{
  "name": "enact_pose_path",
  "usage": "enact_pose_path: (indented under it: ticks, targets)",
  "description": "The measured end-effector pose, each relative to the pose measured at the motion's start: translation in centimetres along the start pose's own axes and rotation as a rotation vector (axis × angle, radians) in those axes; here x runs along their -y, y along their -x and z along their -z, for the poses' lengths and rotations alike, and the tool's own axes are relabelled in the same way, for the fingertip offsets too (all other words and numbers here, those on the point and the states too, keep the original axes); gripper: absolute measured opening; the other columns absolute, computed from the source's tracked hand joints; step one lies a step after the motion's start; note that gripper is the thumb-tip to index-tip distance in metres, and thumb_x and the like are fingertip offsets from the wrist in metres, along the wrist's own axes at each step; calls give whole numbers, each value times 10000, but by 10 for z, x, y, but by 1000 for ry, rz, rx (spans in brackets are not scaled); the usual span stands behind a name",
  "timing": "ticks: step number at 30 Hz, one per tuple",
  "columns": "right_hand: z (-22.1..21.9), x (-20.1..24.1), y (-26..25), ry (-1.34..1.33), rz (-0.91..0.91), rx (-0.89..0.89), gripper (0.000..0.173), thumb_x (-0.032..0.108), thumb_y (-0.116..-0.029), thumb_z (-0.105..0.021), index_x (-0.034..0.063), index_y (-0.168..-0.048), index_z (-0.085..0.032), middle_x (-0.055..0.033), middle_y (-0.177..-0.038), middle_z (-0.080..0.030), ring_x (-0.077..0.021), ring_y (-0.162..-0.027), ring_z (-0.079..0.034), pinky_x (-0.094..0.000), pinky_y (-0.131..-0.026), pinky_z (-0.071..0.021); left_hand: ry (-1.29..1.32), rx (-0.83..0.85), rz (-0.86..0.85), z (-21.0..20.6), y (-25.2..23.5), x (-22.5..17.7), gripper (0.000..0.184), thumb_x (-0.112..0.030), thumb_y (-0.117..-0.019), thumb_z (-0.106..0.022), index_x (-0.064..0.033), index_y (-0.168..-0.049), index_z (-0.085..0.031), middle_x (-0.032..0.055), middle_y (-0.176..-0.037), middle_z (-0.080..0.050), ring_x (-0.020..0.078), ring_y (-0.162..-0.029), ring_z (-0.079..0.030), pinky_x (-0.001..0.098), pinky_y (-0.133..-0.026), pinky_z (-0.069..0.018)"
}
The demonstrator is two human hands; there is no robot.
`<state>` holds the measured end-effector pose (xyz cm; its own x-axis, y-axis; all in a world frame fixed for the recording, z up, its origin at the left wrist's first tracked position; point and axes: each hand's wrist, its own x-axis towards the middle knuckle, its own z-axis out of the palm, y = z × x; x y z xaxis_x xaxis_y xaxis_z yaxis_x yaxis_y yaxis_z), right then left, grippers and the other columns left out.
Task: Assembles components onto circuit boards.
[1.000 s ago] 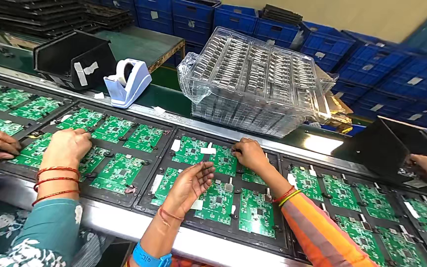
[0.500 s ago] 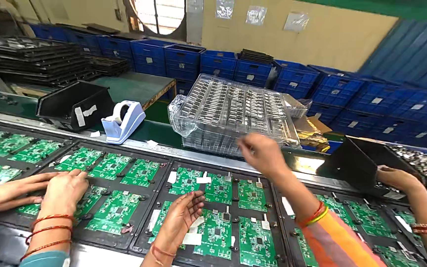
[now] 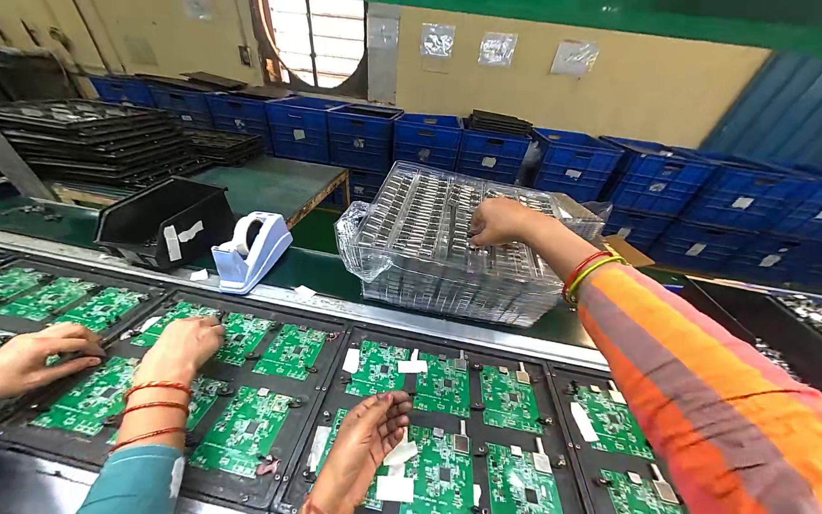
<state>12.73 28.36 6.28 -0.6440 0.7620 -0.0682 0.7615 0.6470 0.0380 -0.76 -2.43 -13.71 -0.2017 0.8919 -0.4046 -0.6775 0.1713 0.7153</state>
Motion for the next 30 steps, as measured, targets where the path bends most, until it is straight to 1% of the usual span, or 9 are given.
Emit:
enact_pose_path:
  ticks: [4,9,12,14,17,20,23,26,30]
  targets:
    - [7,8,8,56,-31,-56,266,241,-926,-746,-15,-999,-739,-243,-1007,-704,-441,-1023,-658,-678,-863,-466,6,-5,-7,0,2,0,281,-105,-1105,-393,8,-1078,-648,89,-917,-724,129,-751,-706,239,-679,-592]
    - [14,49,70,-42,128,-393,228,223,-895,-735,9,-967,-762,-240,-1038,-707,-449,-1073,-641,-661,-896,-458,48,-61,-114,-4,2,-2,221,-52,-1082,-443,26,-1079,-649,91,-915,-716,125,-749,-703,236,-695,-599]
    - [-37,104,132,-274,301,-391,181,264,-868,-761,100,-942,-783,-123,-1000,-737,-334,-993,-693,-601,-840,-542,52,79,-233,-2,4,3,267,-98,-1087,-431,40,-1203,-628,148,-1071,-728,188,-884,-736,296,-815,-617]
    - [-89,139,159,-363,297,-303,182,236,-866,-760,75,-948,-775,-135,-1008,-717,-349,-1024,-670,-587,-866,-530,44,193,-274,0,4,7,317,-176,-1074,-425,4,-1298,-560,140,-1110,-715,212,-935,-737,347,-873,-617]
    - [-157,163,168,-443,227,-344,198,180,-856,-749,0,-935,-760,-179,-1000,-706,-378,-1013,-666,-566,-842,-539,86,195,-255,1,1,11,348,-195,-1100,-355,-56,-1372,-521,98,-1072,-707,169,-896,-720,322,-834,-608]
    - [-185,170,170,-445,181,-484,193,183,-845,-741,2,-909,-756,-177,-1026,-710,-373,-1007,-673,-554,-819,-544,171,177,-220,-2,1,11,380,-275,-1121,-322,-66,-1309,-577,96,-1072,-708,171,-908,-725,317,-825,-614]
    - [-197,176,174,-414,178,-583,174,166,-838,-744,-2,-882,-742,-199,-1015,-704,-401,-994,-665,-565,-800,-531,62,150,-246,-2,2,15,316,-202,-1084,-463,-59,-1354,-541,74,-1051,-697,133,-871,-705,284,-784,-603]
    - [-202,182,182,-430,246,-560,197,118,-865,-720,-32,-990,-750,-212,-1085,-720,-399,-1039,-683,-564,-868,-544,32,-35,-179,-5,-2,16,155,-121,-1050,-555,-42,-1177,-597,65,-890,-681,115,-727,-670,254,-661,-583]
    - [-206,175,184,-534,365,-595,180,82,-920,-659,-17,-1040,-749,-164,-1091,-744,-315,-1029,-724,-493,-891,-579,79,-154,-164,-3,-3,13,117,-117,-1026,-597,-45,-1114,-624,53,-850,-670,101,-662,-651,230,-602,-573]
